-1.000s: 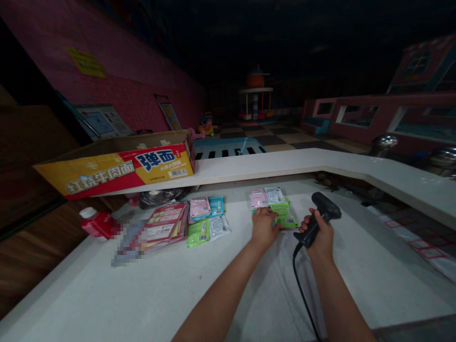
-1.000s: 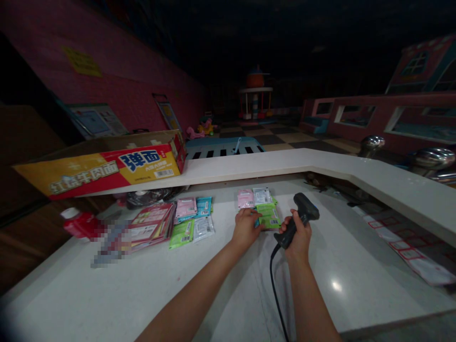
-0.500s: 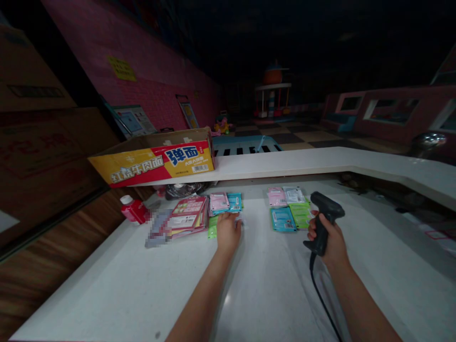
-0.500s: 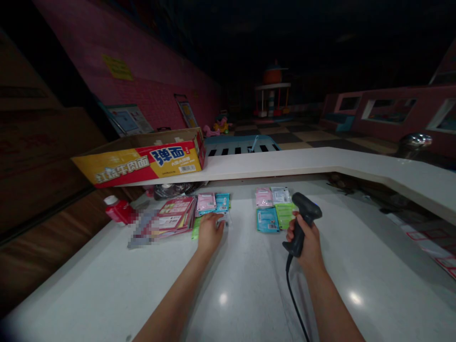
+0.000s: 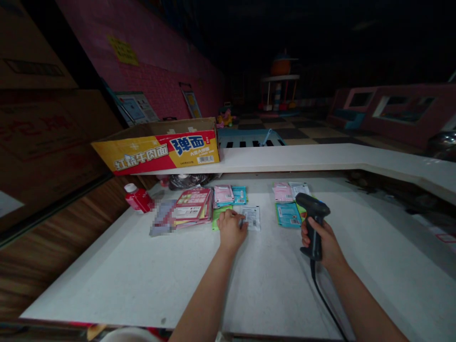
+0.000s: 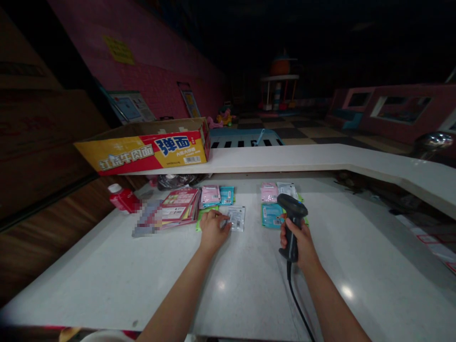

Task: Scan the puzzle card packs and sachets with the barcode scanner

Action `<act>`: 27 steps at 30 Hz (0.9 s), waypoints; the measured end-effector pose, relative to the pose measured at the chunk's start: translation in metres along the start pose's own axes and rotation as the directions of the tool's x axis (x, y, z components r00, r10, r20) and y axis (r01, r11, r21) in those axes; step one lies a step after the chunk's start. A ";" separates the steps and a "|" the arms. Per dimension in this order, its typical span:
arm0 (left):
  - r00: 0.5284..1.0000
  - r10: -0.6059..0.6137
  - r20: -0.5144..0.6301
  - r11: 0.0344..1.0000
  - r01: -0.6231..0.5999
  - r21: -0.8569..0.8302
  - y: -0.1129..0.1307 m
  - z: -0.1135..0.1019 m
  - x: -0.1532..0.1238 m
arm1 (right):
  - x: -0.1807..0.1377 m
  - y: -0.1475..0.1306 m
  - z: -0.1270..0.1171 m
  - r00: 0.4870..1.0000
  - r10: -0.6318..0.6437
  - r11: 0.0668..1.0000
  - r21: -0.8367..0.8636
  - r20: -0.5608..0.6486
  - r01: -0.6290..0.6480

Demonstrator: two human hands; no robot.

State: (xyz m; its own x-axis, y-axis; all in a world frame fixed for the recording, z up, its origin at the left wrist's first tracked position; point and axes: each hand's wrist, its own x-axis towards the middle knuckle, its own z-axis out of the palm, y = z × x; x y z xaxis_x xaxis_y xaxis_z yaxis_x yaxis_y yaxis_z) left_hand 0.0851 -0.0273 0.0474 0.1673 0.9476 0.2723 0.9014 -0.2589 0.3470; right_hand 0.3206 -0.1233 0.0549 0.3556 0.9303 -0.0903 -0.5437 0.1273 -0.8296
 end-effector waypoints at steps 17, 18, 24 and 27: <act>0.997 -0.052 0.048 0.956 0.064 -0.285 0.011 0.011 0.010 | -0.002 0.001 0.003 0.999 0.026 0.999 -0.045 0.020 -0.025; 0.998 -0.048 0.032 0.924 0.057 -0.377 0.008 0.012 0.010 | -0.003 0.000 0.003 0.999 0.032 0.998 -0.045 0.020 -0.031; 0.987 -0.158 -0.025 0.585 0.073 -0.808 -0.008 0.025 0.021 | -0.006 -0.001 0.002 0.992 0.070 0.994 -0.088 0.101 -0.061; 0.977 -0.212 -0.021 0.463 0.081 -0.883 -0.015 0.029 0.027 | -0.012 0.000 0.001 0.964 0.112 0.983 -0.166 0.240 -0.073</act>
State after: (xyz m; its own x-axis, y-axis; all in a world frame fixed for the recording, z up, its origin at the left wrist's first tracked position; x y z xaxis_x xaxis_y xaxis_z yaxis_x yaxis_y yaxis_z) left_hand 0.0881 0.0075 0.0236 -0.0362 0.9766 0.2118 0.0780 -0.2085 0.9749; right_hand 0.3155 -0.1340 0.0562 0.0993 0.9939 -0.0479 -0.4348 0.0000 -0.9005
